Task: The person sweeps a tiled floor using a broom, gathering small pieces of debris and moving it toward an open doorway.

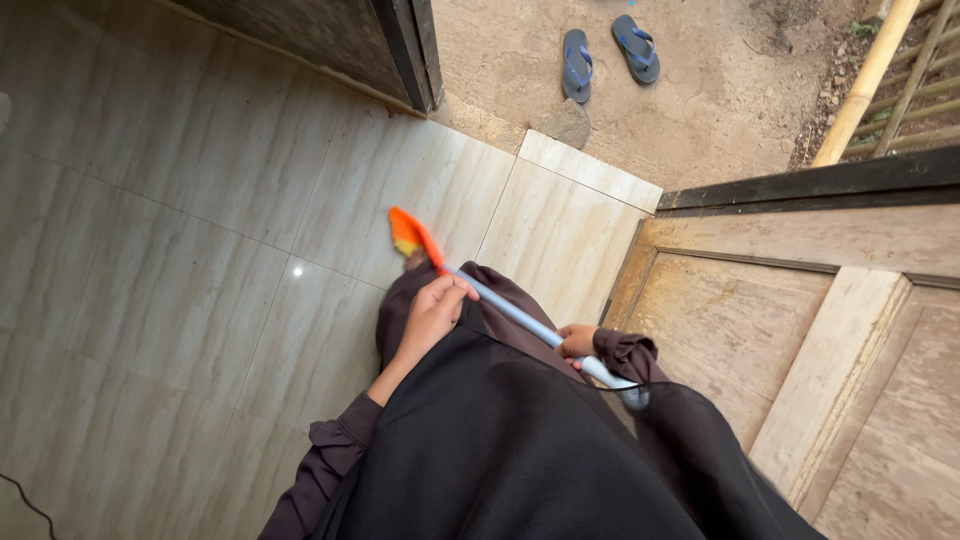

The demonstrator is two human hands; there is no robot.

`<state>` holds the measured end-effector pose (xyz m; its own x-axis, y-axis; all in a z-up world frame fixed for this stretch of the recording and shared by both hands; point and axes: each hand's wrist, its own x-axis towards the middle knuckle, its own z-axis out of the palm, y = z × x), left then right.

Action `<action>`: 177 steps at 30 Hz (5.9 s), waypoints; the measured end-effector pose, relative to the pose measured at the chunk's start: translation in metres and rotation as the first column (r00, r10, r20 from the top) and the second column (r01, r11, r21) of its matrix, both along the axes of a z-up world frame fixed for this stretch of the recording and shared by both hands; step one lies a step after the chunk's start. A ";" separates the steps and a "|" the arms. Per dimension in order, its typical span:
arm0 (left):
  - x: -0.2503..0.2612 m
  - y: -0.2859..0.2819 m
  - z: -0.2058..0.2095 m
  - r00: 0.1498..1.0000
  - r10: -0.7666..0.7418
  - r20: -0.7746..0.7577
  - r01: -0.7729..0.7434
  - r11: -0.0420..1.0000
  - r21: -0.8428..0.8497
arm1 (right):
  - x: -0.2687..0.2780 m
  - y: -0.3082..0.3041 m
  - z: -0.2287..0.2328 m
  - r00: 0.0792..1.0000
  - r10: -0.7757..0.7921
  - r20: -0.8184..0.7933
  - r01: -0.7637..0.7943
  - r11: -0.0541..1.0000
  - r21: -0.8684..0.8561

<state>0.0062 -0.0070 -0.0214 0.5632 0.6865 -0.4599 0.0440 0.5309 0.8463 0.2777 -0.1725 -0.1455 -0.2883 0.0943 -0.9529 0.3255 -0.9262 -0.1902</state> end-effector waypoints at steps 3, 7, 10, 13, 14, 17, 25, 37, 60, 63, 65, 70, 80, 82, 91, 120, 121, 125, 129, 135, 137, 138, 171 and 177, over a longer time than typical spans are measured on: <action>-0.007 0.006 0.005 1.000 0.013 -0.028 -0.014 0.999 -0.045 | 0.032 -0.008 -0.011 0.991 0.000 0.136 -0.003 1.000 0.022; -0.019 0.013 0.016 0.997 0.040 -0.059 -0.047 0.992 -0.120 | 0.126 -0.015 -0.019 0.977 -0.019 0.214 0.014 1.000 0.025; -0.031 0.011 0.012 0.994 0.092 -0.065 -0.102 0.983 -0.156 | 0.181 0.004 -0.024 0.856 0.113 0.505 -0.187 0.977 0.098; -0.038 0.003 0.001 0.991 0.095 -0.093 -0.105 0.988 -0.109 | 0.188 0.035 -0.036 0.621 0.043 0.783 -0.178 0.980 0.087; -0.039 0.003 -0.002 0.990 0.100 -0.097 -0.111 0.988 -0.109 | 0.183 0.037 -0.035 0.624 0.046 0.780 -0.182 0.979 0.088; -0.033 0.006 -0.002 0.995 0.090 -0.046 -0.093 0.992 -0.079 | 0.182 0.024 -0.017 0.721 -0.556 0.413 0.420 0.825 0.378; 0.023 0.052 0.021 0.999 -0.033 0.000 0.033 0.997 -0.074 | 0.174 -0.042 0.029 0.116 -0.880 -0.460 0.966 0.208 -0.156; 0.077 0.212 0.050 0.976 -0.199 -0.082 0.195 0.979 -0.063 | 0.113 0.018 0.051 0.519 -0.850 0.087 0.852 0.523 0.028; 0.134 0.374 0.004 0.831 -0.557 -0.019 0.552 0.827 -0.103 | 0.027 0.098 0.045 0.233 -0.972 0.007 0.969 0.233 0.086; 0.135 0.381 0.018 0.846 -0.532 -0.020 0.525 0.839 -0.143 | 0.048 0.100 0.084 0.068 -0.991 -0.112 0.998 0.068 0.000; 0.134 0.382 0.026 0.856 -0.516 -0.020 0.502 0.841 -0.202 | 0.042 0.103 0.098 0.138 -0.990 0.027 0.986 0.140 0.086; 0.138 0.388 0.040 0.886 -0.456 -0.081 0.441 0.884 -0.157 | -0.009 0.096 0.055 0.322 -0.944 0.072 0.901 0.329 0.283; 0.167 0.352 0.001 0.831 -0.555 -0.034 0.551 0.830 -0.087 | -0.035 0.093 0.147 0.238 -0.971 0.020 0.896 0.227 0.382; 0.175 0.340 -0.011 0.792 -0.608 0.051 0.609 0.785 -0.115 | -0.028 0.115 0.184 0.184 -0.981 0.065 0.896 0.195 0.399; 0.180 0.335 -0.012 0.718 -0.696 0.009 0.693 0.714 -0.095 | -0.012 0.155 0.199 -0.024 -0.999 0.026 0.862 -0.008 0.506; 0.185 0.353 -0.018 0.703 -0.710 -0.042 0.704 0.703 -0.102 | -0.040 0.030 0.022 0.119 -0.985 0.126 0.990 0.127 0.056; 0.188 0.352 -0.017 0.710 -0.704 -0.017 0.698 0.708 -0.107 | -0.045 0.028 0.015 0.207 -0.973 0.101 0.964 0.221 0.148; 0.199 0.354 -0.005 0.696 -0.718 0.030 0.716 0.690 -0.104 | -0.078 0.034 -0.015 0.414 -0.892 0.183 0.811 0.452 0.372; 0.197 0.352 0.004 0.719 -0.693 -0.049 0.687 0.720 -0.103 | -0.098 0.049 -0.009 0.604 -0.690 0.398 0.496 0.717 0.490; 0.194 0.347 0.011 0.730 -0.678 -0.083 0.669 0.735 -0.111 | -0.071 0.011 0.148 0.684 -0.615 0.391 0.574 0.786 0.230; 0.202 0.339 0.011 0.712 -0.696 -0.095 0.683 0.717 -0.136 | -0.060 0.012 0.184 0.647 -0.679 0.345 0.679 0.720 0.142; 0.205 0.335 0.010 0.703 -0.708 -0.071 0.695 0.704 -0.147 | -0.049 0.011 0.192 0.607 -0.739 0.292 0.735 0.662 0.150; 0.253 0.341 -0.014 0.600 -0.799 -0.031 0.795 0.601 -0.089 | -0.060 -0.028 0.045 0.663 -0.607 0.437 0.628 0.770 0.117; 0.257 0.333 0.010 0.600 -0.797 -0.069 0.791 0.604 -0.097 | -0.112 -0.026 0.213 0.673 -0.425 0.605 0.368 0.902 0.225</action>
<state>0.2634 0.3261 -0.0114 0.8262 -0.0362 -0.5622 0.5472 0.2891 0.7855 0.1652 -0.1985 0.0675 0.4519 0.1401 -0.8810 0.0005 -0.9876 -0.1568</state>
